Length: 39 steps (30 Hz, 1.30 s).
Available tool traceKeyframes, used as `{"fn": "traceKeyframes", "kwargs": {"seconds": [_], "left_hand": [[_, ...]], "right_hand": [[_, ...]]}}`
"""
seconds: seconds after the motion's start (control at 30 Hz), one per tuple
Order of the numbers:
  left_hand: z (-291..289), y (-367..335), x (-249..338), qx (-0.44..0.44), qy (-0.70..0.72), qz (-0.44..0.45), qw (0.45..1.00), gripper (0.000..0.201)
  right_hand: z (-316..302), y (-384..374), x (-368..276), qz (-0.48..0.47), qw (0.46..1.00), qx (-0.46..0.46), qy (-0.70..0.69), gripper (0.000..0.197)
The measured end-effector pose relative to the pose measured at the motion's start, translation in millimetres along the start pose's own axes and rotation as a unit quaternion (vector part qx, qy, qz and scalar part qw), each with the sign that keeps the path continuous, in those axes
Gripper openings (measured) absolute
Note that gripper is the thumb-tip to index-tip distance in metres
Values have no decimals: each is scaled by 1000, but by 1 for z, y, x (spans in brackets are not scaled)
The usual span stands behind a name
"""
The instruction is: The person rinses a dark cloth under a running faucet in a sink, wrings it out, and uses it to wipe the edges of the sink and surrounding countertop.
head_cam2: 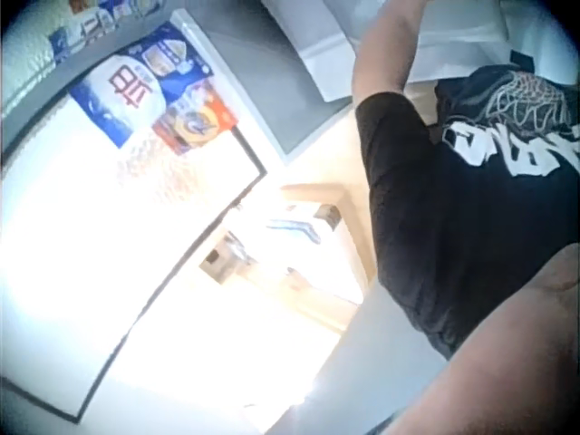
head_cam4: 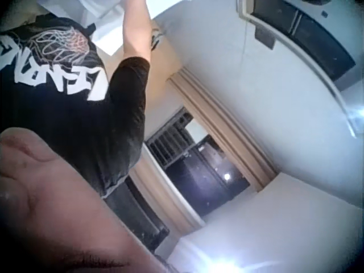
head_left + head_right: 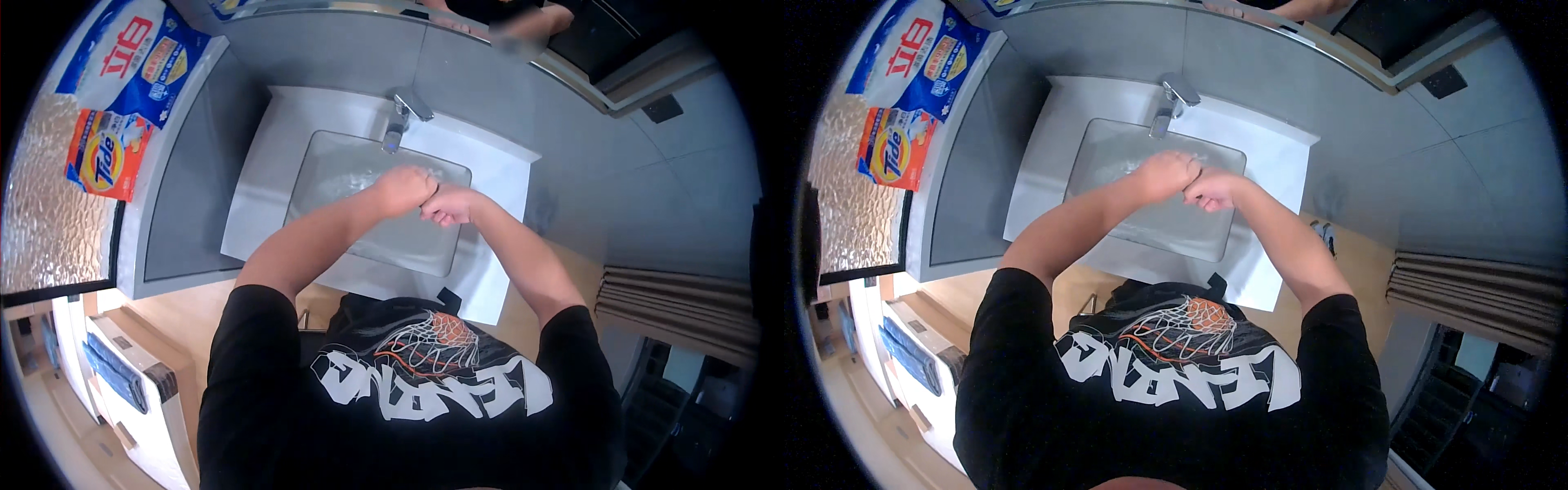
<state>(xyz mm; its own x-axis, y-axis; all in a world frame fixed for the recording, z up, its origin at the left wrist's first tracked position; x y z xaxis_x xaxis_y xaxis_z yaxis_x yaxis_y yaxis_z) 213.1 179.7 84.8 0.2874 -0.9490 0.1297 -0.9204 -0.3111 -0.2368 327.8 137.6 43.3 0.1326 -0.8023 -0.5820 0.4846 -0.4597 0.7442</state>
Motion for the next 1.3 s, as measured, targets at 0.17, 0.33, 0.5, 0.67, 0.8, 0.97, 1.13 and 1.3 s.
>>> {"fn": "traceKeyframes", "kwargs": {"seconds": [0.17,0.33,0.5,0.67,0.8,0.97,1.13,1.3], "left_hand": [[19,-8,-11,-189,97,-125,969,20],[56,-1,-26,-245,168,-227,928,20],[80,3,-32,-102,267,-205,936,13],[58,-1,-40,-165,245,-226,928,22],[18,10,-31,-34,116,-102,987,22],[6,12,-24,26,39,45,998,13],[24,24,-37,-96,85,-45,991,8],[64,41,-46,-189,189,-154,951,11]], "right_hand": [[-31,-37,11,-110,902,226,351,33],[-20,-42,6,-128,792,317,506,35],[-19,-33,-2,-114,740,350,562,37],[-7,-12,-8,-177,792,350,468,47],[14,7,-11,-54,971,226,55,63],[11,-16,10,-19,992,111,-53,30],[21,-40,-4,-98,823,369,421,28],[43,-41,-6,-5,765,445,464,25]]}}
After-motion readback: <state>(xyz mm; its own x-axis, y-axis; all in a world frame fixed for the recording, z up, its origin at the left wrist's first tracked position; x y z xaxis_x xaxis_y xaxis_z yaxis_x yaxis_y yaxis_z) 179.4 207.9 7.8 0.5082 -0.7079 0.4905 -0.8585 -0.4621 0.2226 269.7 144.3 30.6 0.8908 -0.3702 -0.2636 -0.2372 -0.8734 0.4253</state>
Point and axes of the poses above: each hand's wrist, its own y-axis away from the middle knuckle, its own z-axis out of the palm, x = y × z, the point moved 4 cm from there along -y, towards the middle knuckle, and after that the axes turned 3 degrees about x, right-handed, at the moved point
